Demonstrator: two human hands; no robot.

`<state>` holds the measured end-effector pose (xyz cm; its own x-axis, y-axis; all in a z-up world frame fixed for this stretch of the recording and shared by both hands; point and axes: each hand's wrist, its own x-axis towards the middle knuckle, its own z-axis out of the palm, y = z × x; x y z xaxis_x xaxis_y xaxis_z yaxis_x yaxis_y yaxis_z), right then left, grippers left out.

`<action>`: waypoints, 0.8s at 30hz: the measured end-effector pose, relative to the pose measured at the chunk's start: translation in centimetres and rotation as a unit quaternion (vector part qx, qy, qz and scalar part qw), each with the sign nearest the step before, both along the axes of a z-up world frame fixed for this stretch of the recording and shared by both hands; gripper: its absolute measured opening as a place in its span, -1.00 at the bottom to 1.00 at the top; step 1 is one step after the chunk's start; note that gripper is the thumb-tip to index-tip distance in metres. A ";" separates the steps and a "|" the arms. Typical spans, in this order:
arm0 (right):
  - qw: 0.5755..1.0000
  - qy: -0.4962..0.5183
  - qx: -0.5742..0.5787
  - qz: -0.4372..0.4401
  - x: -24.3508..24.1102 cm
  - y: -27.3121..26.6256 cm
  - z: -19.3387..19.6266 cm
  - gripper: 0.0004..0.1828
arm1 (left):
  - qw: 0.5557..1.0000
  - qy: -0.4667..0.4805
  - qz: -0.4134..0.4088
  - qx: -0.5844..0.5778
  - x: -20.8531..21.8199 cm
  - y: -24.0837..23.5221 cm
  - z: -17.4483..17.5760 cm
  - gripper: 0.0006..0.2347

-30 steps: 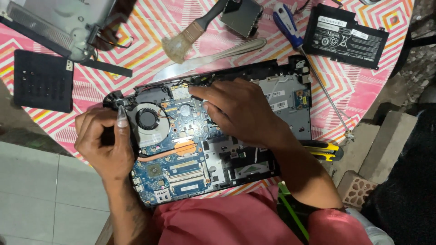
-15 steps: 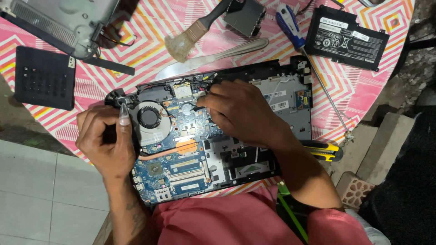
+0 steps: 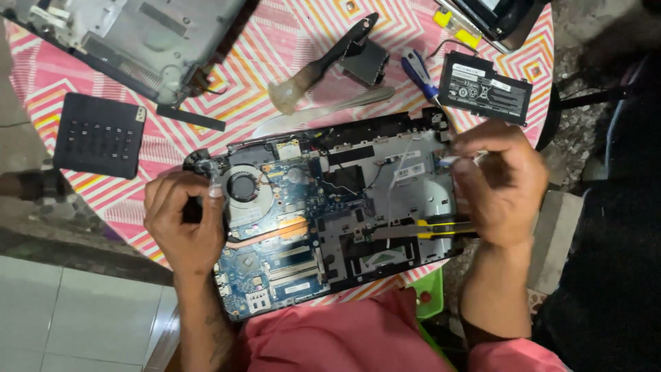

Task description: The person works on the internal components of a disassembled laptop, using a small tool to manipulate wires and connectors on the motherboard. They also use a screwdriver to adjust parts within the laptop chassis.

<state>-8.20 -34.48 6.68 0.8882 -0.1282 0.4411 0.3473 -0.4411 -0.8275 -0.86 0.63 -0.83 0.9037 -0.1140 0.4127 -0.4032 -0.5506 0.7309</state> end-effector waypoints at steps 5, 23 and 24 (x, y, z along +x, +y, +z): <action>0.956 0.208 -0.177 -0.110 -5.7 -1.8 -2.6 -0.89 | 0.999 -0.018 -0.022 -0.018 0.4 0.3 0.5 -0.80; 0.931 0.288 -0.220 -0.048 -8.6 0.0 -2.1 -0.54 | 0.994 -0.091 0.026 0.044 -0.6 -0.1 2.3 -0.78; 0.935 0.282 -0.210 -0.040 -8.7 0.5 -3.2 -0.54 | 0.993 -0.097 0.031 0.057 -0.9 -0.4 2.9 -0.78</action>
<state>-16.87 -33.95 3.46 0.9897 -0.1257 -0.0680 -0.1407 -0.7745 -0.6167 -1.76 0.20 2.04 0.8149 -0.1160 0.5679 -0.4933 -0.6532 0.5744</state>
